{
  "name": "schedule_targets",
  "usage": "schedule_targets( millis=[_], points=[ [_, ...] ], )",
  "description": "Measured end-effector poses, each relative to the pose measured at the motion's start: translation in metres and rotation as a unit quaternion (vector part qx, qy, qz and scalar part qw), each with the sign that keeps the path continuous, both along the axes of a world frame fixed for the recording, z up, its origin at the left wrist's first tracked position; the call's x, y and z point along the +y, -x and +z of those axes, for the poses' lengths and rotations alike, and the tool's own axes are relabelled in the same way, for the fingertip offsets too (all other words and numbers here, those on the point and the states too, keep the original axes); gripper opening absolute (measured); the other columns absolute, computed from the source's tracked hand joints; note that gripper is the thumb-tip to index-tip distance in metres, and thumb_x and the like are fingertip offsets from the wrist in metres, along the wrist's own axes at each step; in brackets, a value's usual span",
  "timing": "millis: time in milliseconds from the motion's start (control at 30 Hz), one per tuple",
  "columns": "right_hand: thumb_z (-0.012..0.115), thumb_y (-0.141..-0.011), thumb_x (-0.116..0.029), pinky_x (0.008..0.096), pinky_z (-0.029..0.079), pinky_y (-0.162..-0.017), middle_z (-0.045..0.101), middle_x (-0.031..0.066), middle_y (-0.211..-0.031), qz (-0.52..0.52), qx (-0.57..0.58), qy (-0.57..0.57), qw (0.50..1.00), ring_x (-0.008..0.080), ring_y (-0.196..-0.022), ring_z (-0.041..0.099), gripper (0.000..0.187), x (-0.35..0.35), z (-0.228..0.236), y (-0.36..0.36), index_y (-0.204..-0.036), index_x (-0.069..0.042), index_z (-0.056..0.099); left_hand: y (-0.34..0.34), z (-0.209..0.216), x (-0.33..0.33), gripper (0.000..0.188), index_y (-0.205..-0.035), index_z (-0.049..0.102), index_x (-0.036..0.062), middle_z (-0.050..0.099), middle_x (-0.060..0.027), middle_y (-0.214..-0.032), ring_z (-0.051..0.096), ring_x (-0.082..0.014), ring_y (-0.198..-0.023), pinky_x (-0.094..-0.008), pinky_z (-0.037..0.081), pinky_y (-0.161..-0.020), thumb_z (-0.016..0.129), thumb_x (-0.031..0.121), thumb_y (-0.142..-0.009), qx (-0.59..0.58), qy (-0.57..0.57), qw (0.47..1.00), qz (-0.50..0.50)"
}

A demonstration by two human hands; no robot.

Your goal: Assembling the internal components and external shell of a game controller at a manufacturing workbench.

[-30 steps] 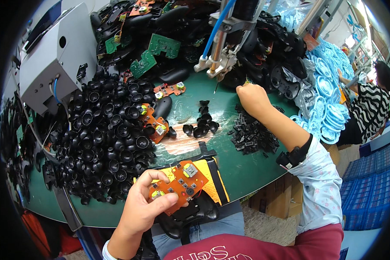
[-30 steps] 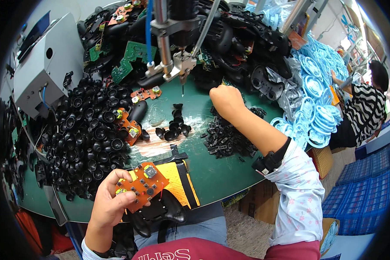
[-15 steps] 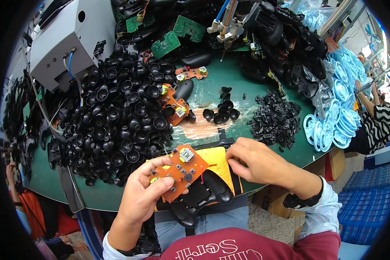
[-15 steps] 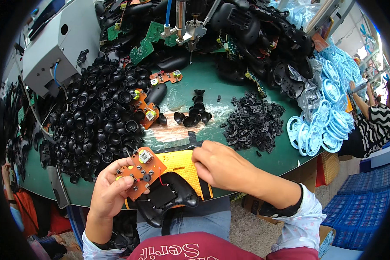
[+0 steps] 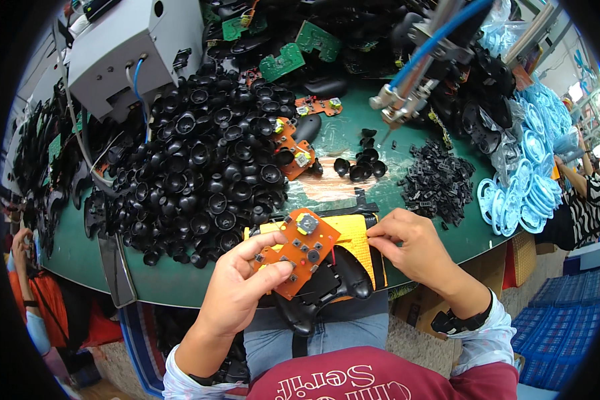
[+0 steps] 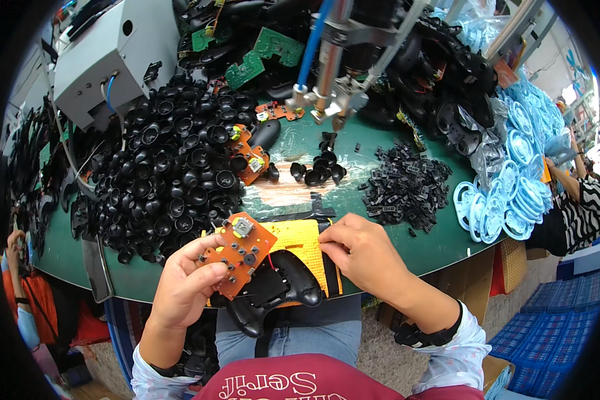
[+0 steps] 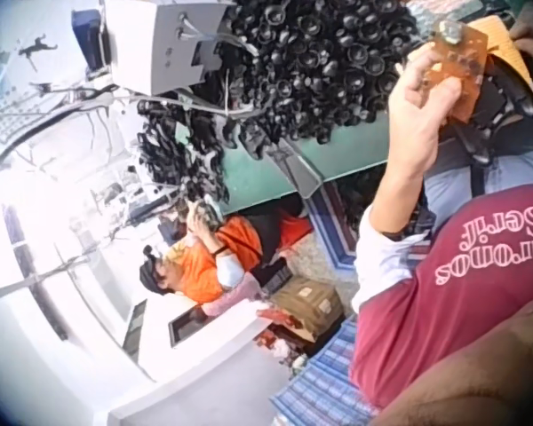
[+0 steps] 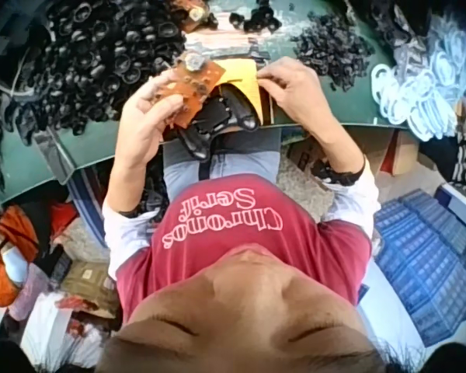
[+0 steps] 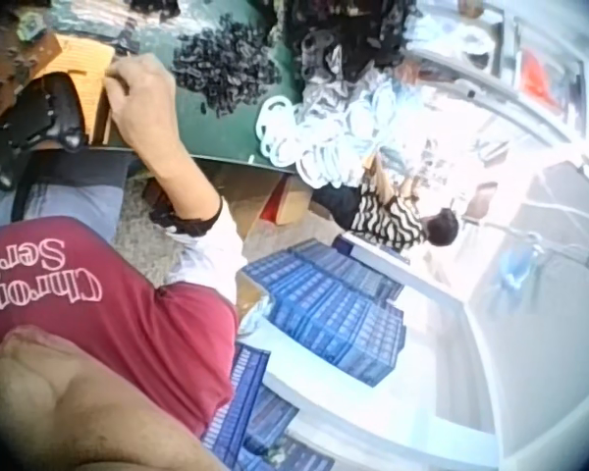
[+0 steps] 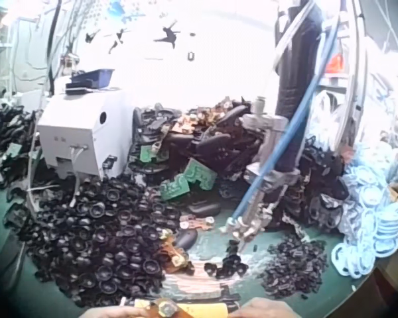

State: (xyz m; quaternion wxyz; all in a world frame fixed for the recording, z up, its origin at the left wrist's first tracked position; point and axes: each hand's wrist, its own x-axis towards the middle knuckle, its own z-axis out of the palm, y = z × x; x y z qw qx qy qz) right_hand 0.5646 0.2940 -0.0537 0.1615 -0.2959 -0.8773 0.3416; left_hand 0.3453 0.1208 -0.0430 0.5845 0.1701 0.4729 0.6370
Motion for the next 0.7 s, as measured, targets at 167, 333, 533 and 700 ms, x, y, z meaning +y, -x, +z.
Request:
schedule_targets(
  millis=[167,333,533,700],
  points=[
    [0.067,-0.079,-0.001,0.0395,0.054,-0.069,0.066,0.0138,-0.087,-0.001,-0.031,-0.05,0.998,0.0326,-0.078,0.066,0.01,-0.005,0.006,-0.002,-0.088,-0.003,0.071,-0.005,0.0,0.001,0.04,-0.125,0.053,-0.0041,0.063,-0.0102,-0.112,0.064,-0.0143,-0.098,-0.0294,0.056,-0.085,0.067,-0.002,-0.087,-0.006,0.005,1.0,-0.028],
    [0.069,-0.079,-0.002,0.0356,0.055,-0.068,0.066,0.0128,-0.086,0.004,-0.059,-0.159,0.986,0.0284,-0.075,0.068,0.009,-0.014,0.011,0.003,-0.088,-0.001,0.069,-0.007,0.0,0.003,0.043,-0.126,0.051,-0.0033,0.064,-0.0097,-0.112,0.064,-0.0142,-0.1,-0.029,0.055,-0.088,0.068,-0.002,-0.087,0.002,0.013,0.999,-0.034],
    [0.071,-0.085,0.005,0.0253,0.057,-0.074,0.07,0.011,-0.094,-0.054,0.201,0.431,0.878,0.0141,-0.083,0.069,0.013,-0.036,0.027,0.013,-0.095,0.005,0.064,-0.021,0.004,0.011,0.043,-0.124,0.051,-0.0014,0.065,-0.01,-0.111,0.065,-0.0151,-0.099,-0.0299,0.057,-0.084,0.068,-0.005,-0.085,-0.007,-0.004,1.0,-0.003],
    [0.07,-0.087,0.003,0.0298,0.061,-0.077,0.07,0.0136,-0.094,-0.066,0.208,0.51,0.832,0.0194,-0.086,0.071,0.013,-0.043,0.018,0.02,-0.098,0.006,0.063,-0.028,-0.003,0.01,0.042,-0.124,0.048,-0.004,0.059,-0.0109,-0.117,0.059,-0.015,-0.11,-0.0303,0.053,-0.093,0.069,-0.001,-0.087,0.014,-0.031,0.999,-0.011]
  ],
)
